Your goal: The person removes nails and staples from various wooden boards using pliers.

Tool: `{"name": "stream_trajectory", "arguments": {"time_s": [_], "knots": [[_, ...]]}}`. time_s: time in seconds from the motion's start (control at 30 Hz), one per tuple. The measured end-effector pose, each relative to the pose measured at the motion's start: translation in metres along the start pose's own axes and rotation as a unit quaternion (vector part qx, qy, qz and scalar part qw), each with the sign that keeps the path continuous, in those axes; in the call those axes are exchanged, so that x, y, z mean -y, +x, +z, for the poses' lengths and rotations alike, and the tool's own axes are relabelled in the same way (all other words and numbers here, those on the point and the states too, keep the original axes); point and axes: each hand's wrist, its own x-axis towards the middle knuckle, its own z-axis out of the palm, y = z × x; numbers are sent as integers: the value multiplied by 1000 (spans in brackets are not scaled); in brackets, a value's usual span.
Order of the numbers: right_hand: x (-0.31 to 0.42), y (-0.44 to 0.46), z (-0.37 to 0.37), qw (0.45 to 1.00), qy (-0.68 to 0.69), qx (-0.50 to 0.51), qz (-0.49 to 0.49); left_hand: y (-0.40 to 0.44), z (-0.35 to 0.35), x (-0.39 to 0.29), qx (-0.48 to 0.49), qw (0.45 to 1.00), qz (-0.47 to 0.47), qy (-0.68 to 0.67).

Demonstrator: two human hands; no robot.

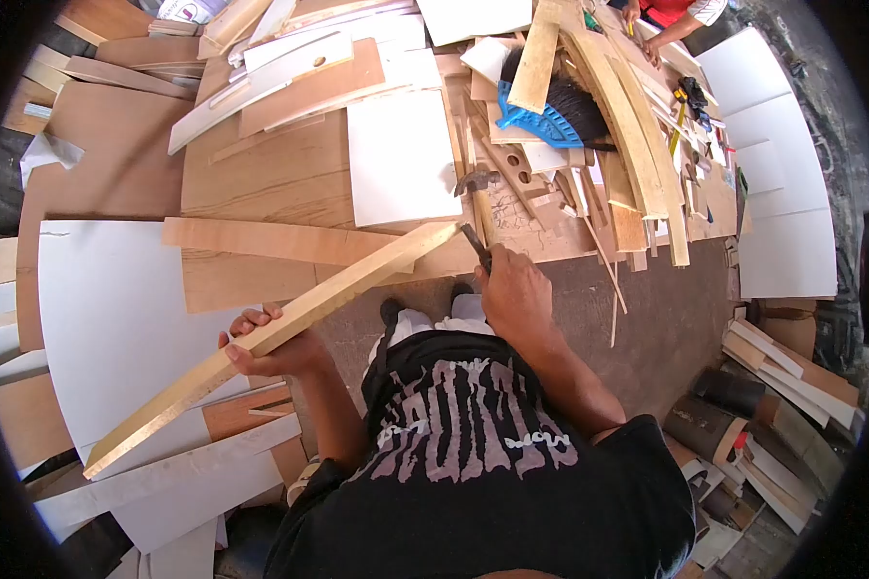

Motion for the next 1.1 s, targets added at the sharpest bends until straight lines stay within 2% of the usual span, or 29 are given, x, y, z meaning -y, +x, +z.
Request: {"name": "stream_trajectory", "arguments": {"time_s": [0.13,0.23,0.27,0.33,0.53,0.77,0.93,1.1], "knots": [[10,-6,22,993,-79,-62,-56,11,-12,-1,27,999,9,-36],[20,-9,34,996,-54,-73,-14,17,-20,-4,58,997,20,-45],[26,-10,34,996,-55,-72,-15,18,-20,-4,71,996,33,-46],[38,-10,31,998,-32,-21,47,22,-22,-7,83,994,45,-49],[48,-12,35,998,-8,0,59,36,-35,-13,68,995,16,-75],[44,-15,45,999,-9,10,45,41,-38,-14,56,997,1,-44],[42,-15,48,999,26,-45,1,38,-30,-15,37,999,-6,-37],[28,-13,49,999,41,4,21,35,-29,-8,56,997,-13,-47]]}}
